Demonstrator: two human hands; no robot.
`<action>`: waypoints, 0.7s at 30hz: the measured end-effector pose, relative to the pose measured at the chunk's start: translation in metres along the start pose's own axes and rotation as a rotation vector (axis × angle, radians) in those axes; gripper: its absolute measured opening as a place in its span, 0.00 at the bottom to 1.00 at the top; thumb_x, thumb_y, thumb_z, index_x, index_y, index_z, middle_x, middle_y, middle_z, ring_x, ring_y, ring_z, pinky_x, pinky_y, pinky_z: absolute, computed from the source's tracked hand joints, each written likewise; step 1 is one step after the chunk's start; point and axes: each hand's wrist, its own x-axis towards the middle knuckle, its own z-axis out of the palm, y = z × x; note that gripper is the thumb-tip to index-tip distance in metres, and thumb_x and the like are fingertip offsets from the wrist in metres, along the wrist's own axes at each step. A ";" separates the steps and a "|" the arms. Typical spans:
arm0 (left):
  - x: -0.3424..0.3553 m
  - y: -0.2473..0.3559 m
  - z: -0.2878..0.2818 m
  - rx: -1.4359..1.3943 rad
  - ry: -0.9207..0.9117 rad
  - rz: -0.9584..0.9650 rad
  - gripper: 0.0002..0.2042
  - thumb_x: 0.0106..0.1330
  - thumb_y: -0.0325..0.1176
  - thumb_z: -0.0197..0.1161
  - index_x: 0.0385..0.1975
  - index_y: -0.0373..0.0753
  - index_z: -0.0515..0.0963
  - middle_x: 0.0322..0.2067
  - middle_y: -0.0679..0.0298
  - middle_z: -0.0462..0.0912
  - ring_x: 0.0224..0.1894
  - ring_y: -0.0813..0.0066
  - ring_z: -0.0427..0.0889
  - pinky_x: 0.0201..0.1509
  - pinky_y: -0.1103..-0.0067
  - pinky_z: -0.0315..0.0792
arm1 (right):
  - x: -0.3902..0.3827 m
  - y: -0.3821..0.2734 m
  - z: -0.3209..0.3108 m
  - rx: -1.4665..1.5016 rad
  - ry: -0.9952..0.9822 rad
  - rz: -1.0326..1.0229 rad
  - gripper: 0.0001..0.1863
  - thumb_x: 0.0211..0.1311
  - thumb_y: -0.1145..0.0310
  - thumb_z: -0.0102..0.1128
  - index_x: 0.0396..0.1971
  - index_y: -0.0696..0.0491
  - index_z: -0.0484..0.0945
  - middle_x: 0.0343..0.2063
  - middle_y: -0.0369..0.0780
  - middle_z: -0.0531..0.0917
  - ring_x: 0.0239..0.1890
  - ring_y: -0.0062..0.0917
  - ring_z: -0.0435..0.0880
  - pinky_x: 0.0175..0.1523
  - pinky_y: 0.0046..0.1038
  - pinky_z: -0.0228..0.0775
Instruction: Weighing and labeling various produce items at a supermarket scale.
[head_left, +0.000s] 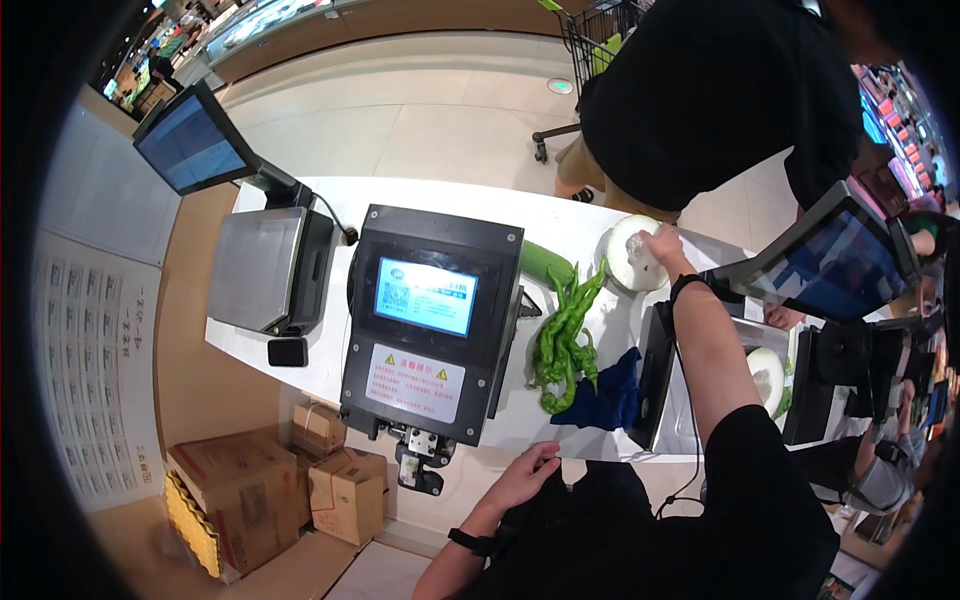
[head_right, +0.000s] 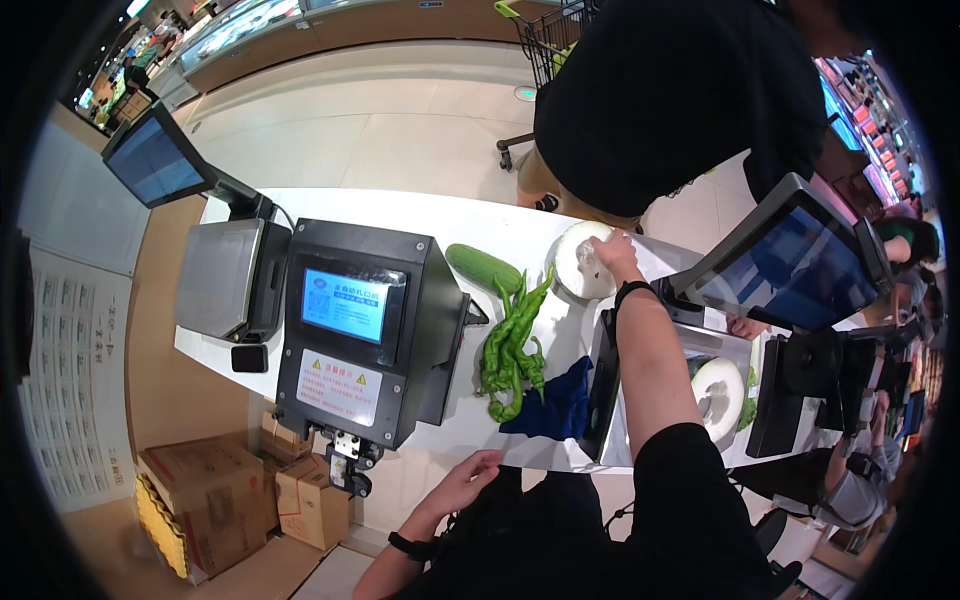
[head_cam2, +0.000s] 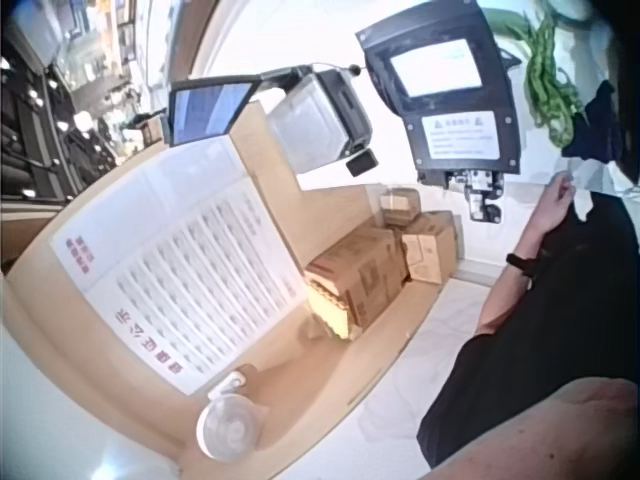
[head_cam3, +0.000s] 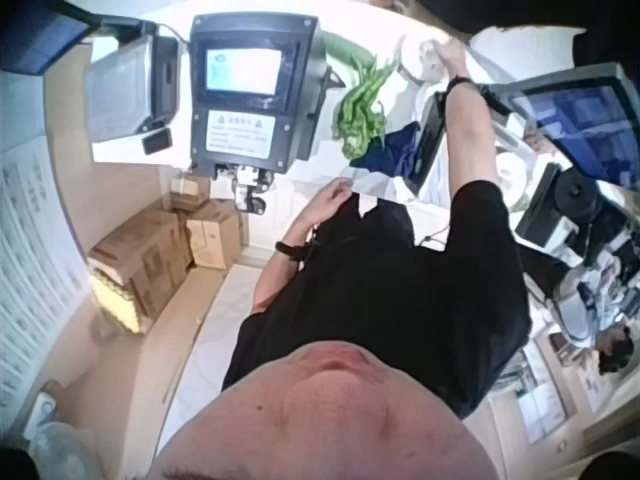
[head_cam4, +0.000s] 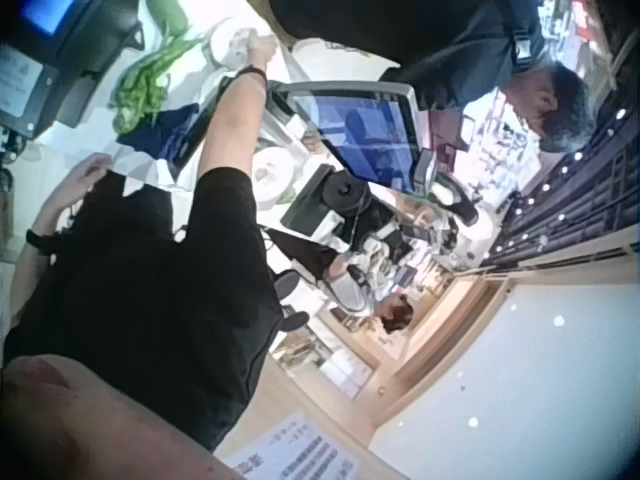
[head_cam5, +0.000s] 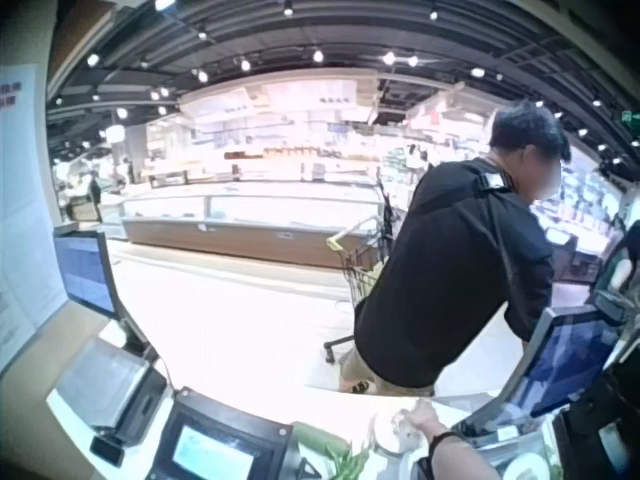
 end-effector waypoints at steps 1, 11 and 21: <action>0.002 0.000 -0.001 0.004 -0.003 -0.007 0.18 0.72 0.35 0.53 0.58 0.36 0.67 0.54 0.59 0.75 0.56 0.71 0.72 0.62 0.75 0.64 | 0.000 -0.004 -0.004 -0.027 -0.029 0.031 0.46 0.50 0.38 0.58 0.66 0.50 0.59 0.64 0.48 0.65 0.65 0.42 0.64 0.66 0.41 0.59; 0.029 0.008 -0.009 0.036 -0.092 -0.003 0.18 0.73 0.36 0.51 0.59 0.35 0.66 0.55 0.58 0.74 0.57 0.71 0.72 0.62 0.77 0.64 | -0.055 -0.011 -0.009 0.042 -0.082 -0.006 0.36 0.53 0.38 0.55 0.51 0.54 0.77 0.51 0.53 0.76 0.52 0.46 0.77 0.57 0.40 0.69; 0.036 0.006 -0.005 0.020 -0.084 0.028 0.19 0.72 0.38 0.52 0.58 0.36 0.66 0.55 0.57 0.75 0.57 0.69 0.73 0.61 0.76 0.65 | -0.100 -0.021 0.013 0.422 -0.148 -0.029 0.33 0.50 0.44 0.64 0.41 0.61 0.72 0.36 0.50 0.81 0.39 0.37 0.82 0.48 0.34 0.72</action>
